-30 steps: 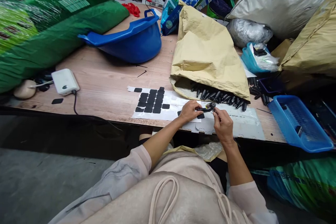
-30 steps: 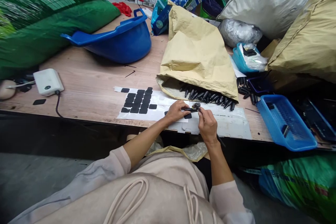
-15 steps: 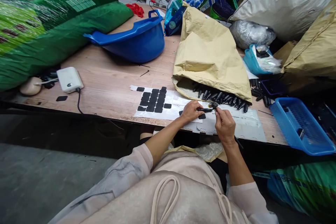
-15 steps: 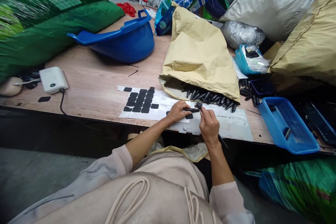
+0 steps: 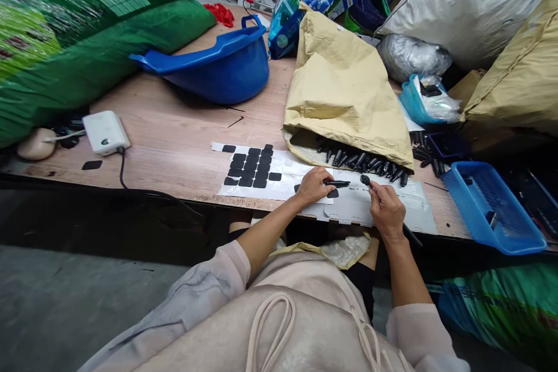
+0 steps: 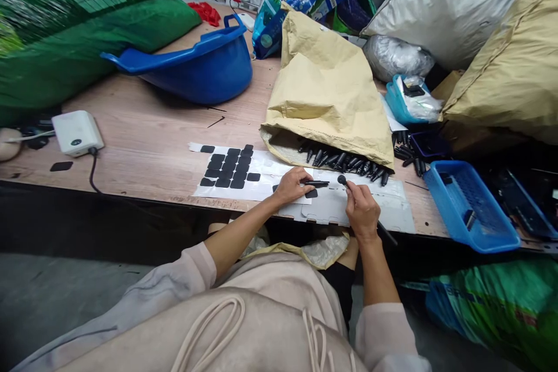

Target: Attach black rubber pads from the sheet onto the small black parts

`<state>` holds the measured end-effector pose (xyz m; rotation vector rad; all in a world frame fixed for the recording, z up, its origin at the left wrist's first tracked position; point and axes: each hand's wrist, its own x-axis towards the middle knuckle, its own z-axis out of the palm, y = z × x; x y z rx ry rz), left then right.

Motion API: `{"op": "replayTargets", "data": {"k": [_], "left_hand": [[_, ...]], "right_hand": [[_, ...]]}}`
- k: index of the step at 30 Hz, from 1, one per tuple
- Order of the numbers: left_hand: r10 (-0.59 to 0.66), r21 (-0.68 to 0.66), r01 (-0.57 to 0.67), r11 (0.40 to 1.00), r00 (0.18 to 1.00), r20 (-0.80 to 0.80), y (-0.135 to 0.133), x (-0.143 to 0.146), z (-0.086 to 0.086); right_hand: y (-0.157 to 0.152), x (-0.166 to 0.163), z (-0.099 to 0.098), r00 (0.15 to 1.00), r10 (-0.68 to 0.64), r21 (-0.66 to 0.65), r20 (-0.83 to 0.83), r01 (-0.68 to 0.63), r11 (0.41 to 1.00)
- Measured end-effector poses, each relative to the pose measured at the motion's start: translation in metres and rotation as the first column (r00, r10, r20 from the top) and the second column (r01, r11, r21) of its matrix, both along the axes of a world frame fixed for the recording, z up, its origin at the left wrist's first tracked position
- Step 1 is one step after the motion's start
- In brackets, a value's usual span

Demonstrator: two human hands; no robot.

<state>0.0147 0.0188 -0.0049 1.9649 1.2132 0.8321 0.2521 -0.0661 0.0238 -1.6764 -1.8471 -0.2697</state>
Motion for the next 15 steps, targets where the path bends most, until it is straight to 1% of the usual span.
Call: {"op": "replayTargets", "data": {"k": [4, 8, 12, 14, 15], "left_hand": [[0.006, 0.002, -0.006, 1.0, 1.0, -0.015, -0.002, 0.0, 0.001], [-0.014, 0.003, 0.014, 1.0, 1.0, -0.026, -0.001, -0.002, 0.0], [-0.049, 0.02, 0.049, 0.999, 0.999, -0.001, -0.002, -0.005, 0.005], [-0.08, 0.051, 0.079, 0.996, 0.996, 0.032, -0.011, -0.009, 0.012], [-0.115, 0.058, 0.112, 0.992, 0.992, 0.048, -0.02, -0.011, 0.016]], "right_hand": [[0.002, 0.024, -0.019, 0.995, 0.016, -0.022, 0.1, -0.013, 1.0], [0.006, 0.029, -0.033, 0.994, 0.001, -0.026, 0.107, 0.002, 1.0], [0.008, 0.025, -0.035, 0.995, -0.02, -0.05, 0.097, 0.025, 0.998], [0.007, 0.024, -0.035, 0.995, -0.032, -0.066, 0.092, 0.038, 0.997], [0.007, 0.023, -0.035, 0.995, -0.039, -0.07, 0.09, 0.045, 0.996]]}}
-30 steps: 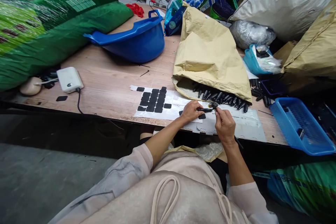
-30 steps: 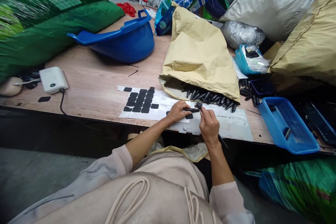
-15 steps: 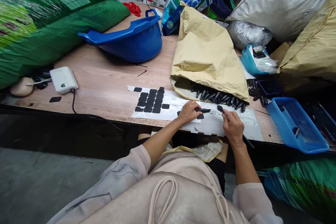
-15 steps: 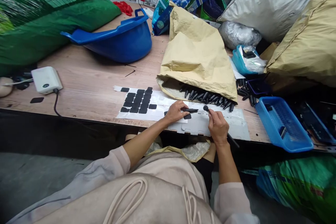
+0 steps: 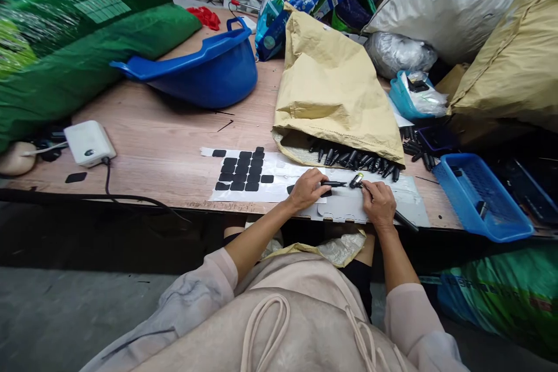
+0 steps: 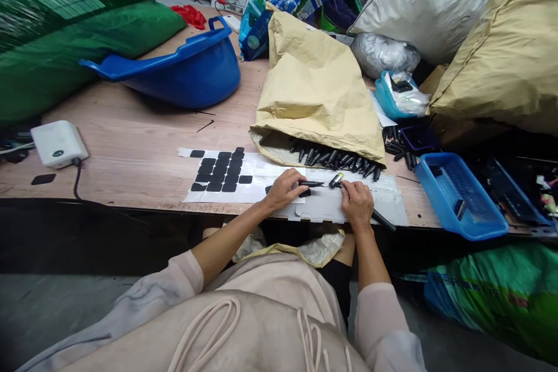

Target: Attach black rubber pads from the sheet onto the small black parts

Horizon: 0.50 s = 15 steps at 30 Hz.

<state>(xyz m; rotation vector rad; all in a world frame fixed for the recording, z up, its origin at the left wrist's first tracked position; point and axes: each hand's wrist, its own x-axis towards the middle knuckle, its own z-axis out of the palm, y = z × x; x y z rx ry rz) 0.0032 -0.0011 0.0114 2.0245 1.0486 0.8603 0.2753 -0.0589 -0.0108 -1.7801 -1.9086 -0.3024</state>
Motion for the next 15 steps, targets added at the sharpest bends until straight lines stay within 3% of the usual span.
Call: {"op": "replayTargets", "data": {"k": [4, 7, 11, 15], "left_hand": [[-0.295, -0.115, 0.293, 0.949, 0.956, 0.004, -0.054, -0.015, 0.007], [-0.421, -0.27, 0.389, 0.881, 0.905, -0.068, -0.093, -0.027, -0.006], [-0.337, -0.51, 0.148, 0.847, 0.892, -0.3, -0.106, -0.033, -0.044], [-0.308, -0.608, -0.074, 0.79, 0.81, -0.499, -0.095, -0.032, -0.068]], "right_hand": [[0.0, -0.001, 0.0, 1.0, -0.023, -0.007, -0.006, 0.023, 1.0], [-0.001, -0.002, 0.0, 1.0, -0.028, -0.013, 0.0, 0.028, 1.0], [-0.001, -0.005, 0.001, 0.999, -0.04, -0.01, 0.017, 0.04, 0.999], [-0.001, -0.005, 0.003, 0.999, -0.034, 0.01, 0.014, 0.034, 0.999]]}}
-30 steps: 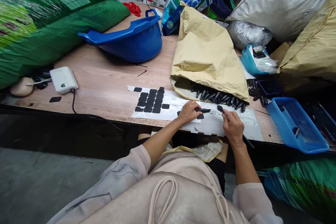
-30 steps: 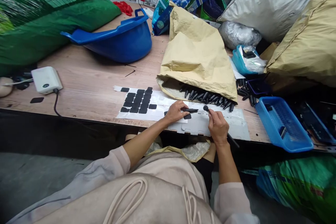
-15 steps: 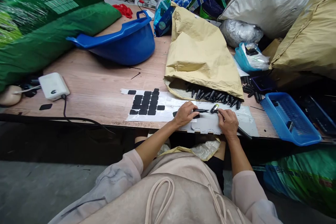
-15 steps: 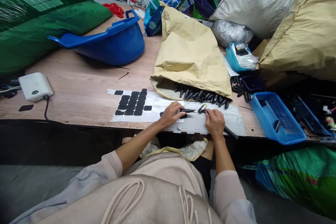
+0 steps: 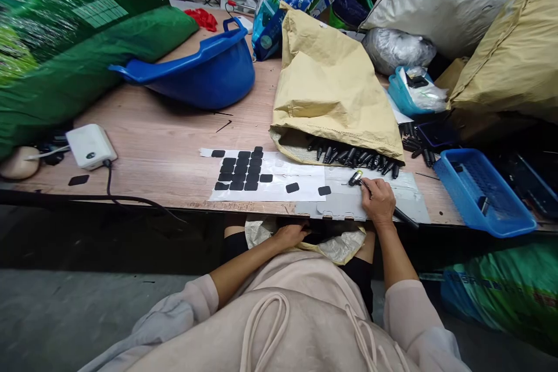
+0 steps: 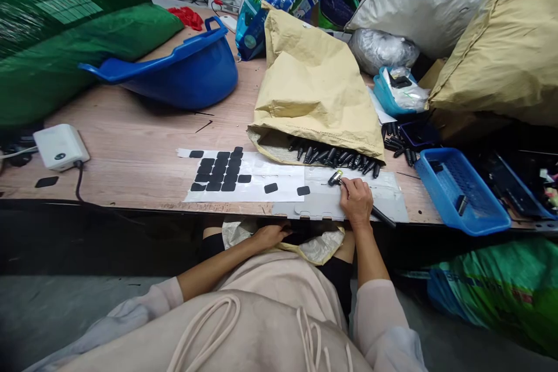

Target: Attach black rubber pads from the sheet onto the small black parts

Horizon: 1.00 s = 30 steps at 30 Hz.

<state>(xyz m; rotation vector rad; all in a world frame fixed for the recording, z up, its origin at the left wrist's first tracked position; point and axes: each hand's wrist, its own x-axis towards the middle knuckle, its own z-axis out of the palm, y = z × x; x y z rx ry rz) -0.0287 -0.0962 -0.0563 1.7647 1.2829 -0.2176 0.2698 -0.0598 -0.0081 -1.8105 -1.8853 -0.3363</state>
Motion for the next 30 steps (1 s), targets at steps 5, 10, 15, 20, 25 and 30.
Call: {"op": "replayTargets", "data": {"k": [5, 10, 15, 20, 25, 30], "left_hand": [[-0.146, 0.064, 0.142, 0.988, 0.987, 0.071, -0.002, 0.001, 0.025], [-0.253, 0.108, 0.229, 0.967, 0.854, 0.455, 0.033, 0.004, 0.088], [0.129, 0.456, -0.351, 0.817, 0.884, 0.45, 0.135, 0.018, 0.109], [0.322, 0.619, -0.388, 0.683, 0.921, 0.221, 0.203, 0.036, 0.096], [0.372, 0.592, -0.363, 0.719, 0.921, 0.113, 0.212, 0.039, 0.09], [0.297, 0.645, -0.409, 0.646, 0.912, 0.281, 0.181, 0.023, 0.096]], "right_hand": [[0.0, 0.0, 0.0, 1.0, -0.004, -0.023, -0.025, 0.004, 1.0], [0.0, 0.0, -0.002, 1.0, -0.006, -0.036, -0.02, 0.005, 0.999], [0.0, 0.001, -0.003, 0.999, -0.007, -0.038, -0.036, 0.005, 0.999], [0.0, 0.001, -0.002, 0.999, 0.002, -0.031, -0.035, -0.003, 1.0], [0.0, 0.002, -0.003, 0.999, -0.001, -0.04, -0.041, 0.0, 0.999], [0.0, 0.002, -0.004, 0.999, -0.005, -0.042, -0.04, 0.003, 0.999]]}}
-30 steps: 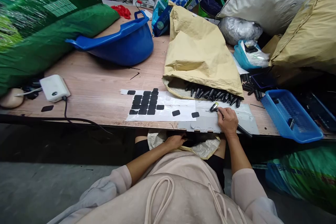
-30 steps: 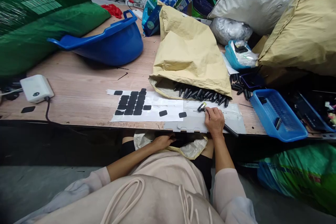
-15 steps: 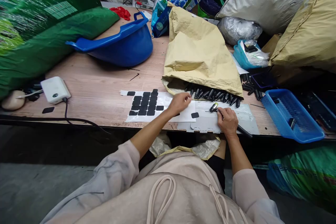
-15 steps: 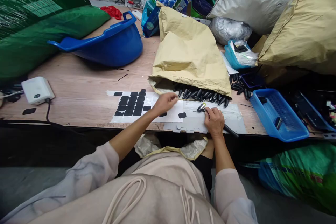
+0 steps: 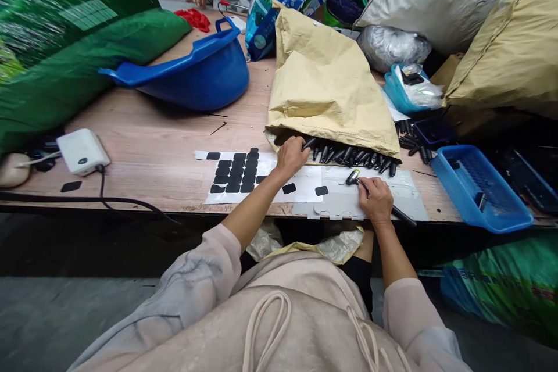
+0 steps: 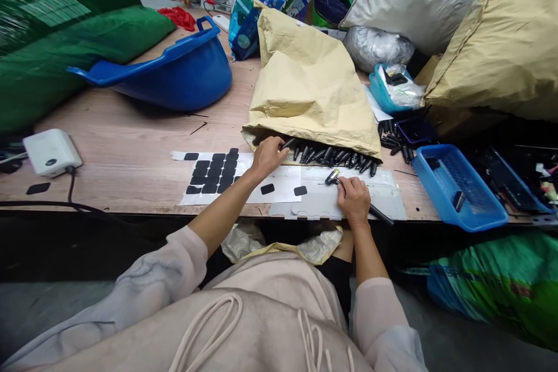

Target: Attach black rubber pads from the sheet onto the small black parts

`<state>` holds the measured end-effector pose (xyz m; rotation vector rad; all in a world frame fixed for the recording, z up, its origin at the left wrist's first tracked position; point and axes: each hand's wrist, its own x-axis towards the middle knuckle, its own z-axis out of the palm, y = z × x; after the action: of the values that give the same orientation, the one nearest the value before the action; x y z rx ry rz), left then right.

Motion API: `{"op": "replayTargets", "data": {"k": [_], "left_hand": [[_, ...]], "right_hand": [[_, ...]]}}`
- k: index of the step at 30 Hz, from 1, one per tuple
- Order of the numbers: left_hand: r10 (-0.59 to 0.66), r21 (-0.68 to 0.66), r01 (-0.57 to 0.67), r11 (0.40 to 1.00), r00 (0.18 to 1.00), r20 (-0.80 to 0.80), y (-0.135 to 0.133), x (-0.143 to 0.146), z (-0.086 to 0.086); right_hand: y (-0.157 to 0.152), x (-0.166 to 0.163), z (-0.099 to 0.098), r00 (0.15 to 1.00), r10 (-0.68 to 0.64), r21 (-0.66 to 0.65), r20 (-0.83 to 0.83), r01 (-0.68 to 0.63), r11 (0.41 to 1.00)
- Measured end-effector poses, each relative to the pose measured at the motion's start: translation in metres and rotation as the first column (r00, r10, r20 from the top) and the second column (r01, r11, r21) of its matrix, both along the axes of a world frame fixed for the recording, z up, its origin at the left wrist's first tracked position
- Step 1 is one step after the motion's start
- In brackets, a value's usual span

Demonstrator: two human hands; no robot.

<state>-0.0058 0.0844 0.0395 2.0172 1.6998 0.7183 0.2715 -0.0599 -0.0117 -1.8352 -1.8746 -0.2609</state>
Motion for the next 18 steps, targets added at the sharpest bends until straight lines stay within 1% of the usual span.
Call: {"op": "replayTargets", "data": {"k": [3, 6, 8, 12, 18], "left_hand": [[-0.14, 0.049, 0.135, 0.99, 0.984, 0.11, -0.03, -0.002, -0.002], [-0.287, 0.011, 0.29, 0.957, 0.94, 0.184, -0.053, 0.005, -0.012], [-0.336, -0.02, 0.346, 0.938, 0.921, 0.198, -0.061, 0.01, -0.021], [-0.362, -0.024, 0.375, 0.927, 0.907, 0.216, -0.063, 0.013, -0.034], [-0.353, -0.01, 0.365, 0.931, 0.905, 0.238, -0.06, 0.012, -0.041]], "right_hand": [[0.0, -0.001, 0.0, 1.0, -0.003, 0.01, 0.004, 0.003, 1.0], [0.0, -0.001, 0.0, 1.0, -0.001, 0.018, 0.014, 0.001, 1.0], [0.0, -0.001, 0.0, 1.0, 0.0, 0.021, 0.015, -0.001, 1.0], [0.0, -0.002, 0.001, 1.0, -0.009, 0.015, 0.002, 0.009, 1.0], [0.0, 0.0, -0.001, 1.0, -0.006, 0.028, -0.005, 0.006, 1.0]]}}
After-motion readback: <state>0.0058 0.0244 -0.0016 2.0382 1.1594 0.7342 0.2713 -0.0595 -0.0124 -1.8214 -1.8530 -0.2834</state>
